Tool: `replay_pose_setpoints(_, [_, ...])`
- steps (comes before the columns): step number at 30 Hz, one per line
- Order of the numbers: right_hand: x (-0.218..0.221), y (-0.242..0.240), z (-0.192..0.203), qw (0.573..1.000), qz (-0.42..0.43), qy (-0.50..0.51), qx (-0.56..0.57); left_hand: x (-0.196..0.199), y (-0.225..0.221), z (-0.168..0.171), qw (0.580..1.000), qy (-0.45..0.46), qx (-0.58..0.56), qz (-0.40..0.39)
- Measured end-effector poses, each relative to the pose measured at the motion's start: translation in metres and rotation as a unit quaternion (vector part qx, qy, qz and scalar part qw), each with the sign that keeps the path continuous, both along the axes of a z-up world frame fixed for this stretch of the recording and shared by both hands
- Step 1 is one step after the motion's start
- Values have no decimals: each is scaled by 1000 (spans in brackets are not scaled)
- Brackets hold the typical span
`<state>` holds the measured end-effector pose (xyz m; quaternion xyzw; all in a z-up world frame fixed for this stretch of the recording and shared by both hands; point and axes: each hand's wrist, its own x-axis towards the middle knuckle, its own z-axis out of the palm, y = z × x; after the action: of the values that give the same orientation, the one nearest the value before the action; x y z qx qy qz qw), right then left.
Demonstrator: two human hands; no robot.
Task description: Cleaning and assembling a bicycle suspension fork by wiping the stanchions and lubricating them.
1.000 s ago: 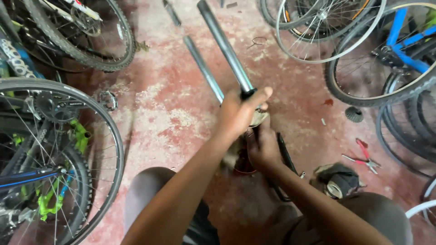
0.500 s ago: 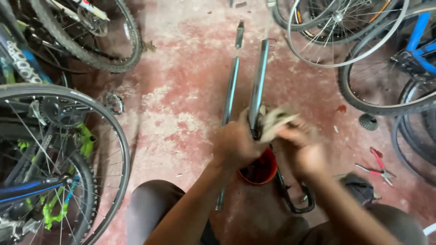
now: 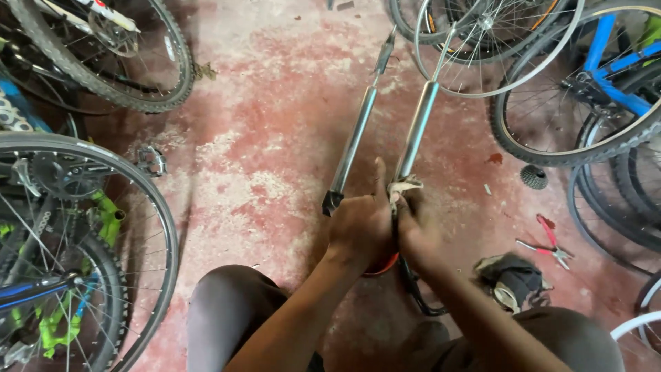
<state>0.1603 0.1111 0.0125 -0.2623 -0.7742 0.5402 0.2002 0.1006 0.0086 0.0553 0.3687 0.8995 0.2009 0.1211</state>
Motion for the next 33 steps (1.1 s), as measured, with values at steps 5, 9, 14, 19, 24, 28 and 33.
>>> replay_pose_setpoints(5, [-10, 5, 5, 938, -15, -343, 51, 10, 7, -6, 997, 69, 11, 31])
replay_pose_setpoints(9, [-13, 11, -8, 946, -39, -319, 52, 14, 14, -12, 997, 67, 30, 26])
replay_pose_setpoints(14, [-25, 25, 12, 962, -64, -267, -6, 20, 32, -4, 982, -88, 83, 146])
replay_pose_setpoints(19, [-43, 49, -10, 971, -110, -185, -108, 37, 27, -27, 994, -51, 39, 86])
replay_pose_setpoints(24, [-55, 80, 16, 967, -48, -238, -74, 51, 18, -27, 986, -131, 93, 37])
replay_pose_setpoints(28, [-62, 104, 25, 880, -27, -59, -471, 67, 13, -39, 974, 21, 228, -2])
replay_pose_setpoints(33, [-76, 154, -6, 841, 92, -9, -533, 76, 8, -35, 960, 26, 277, -21])
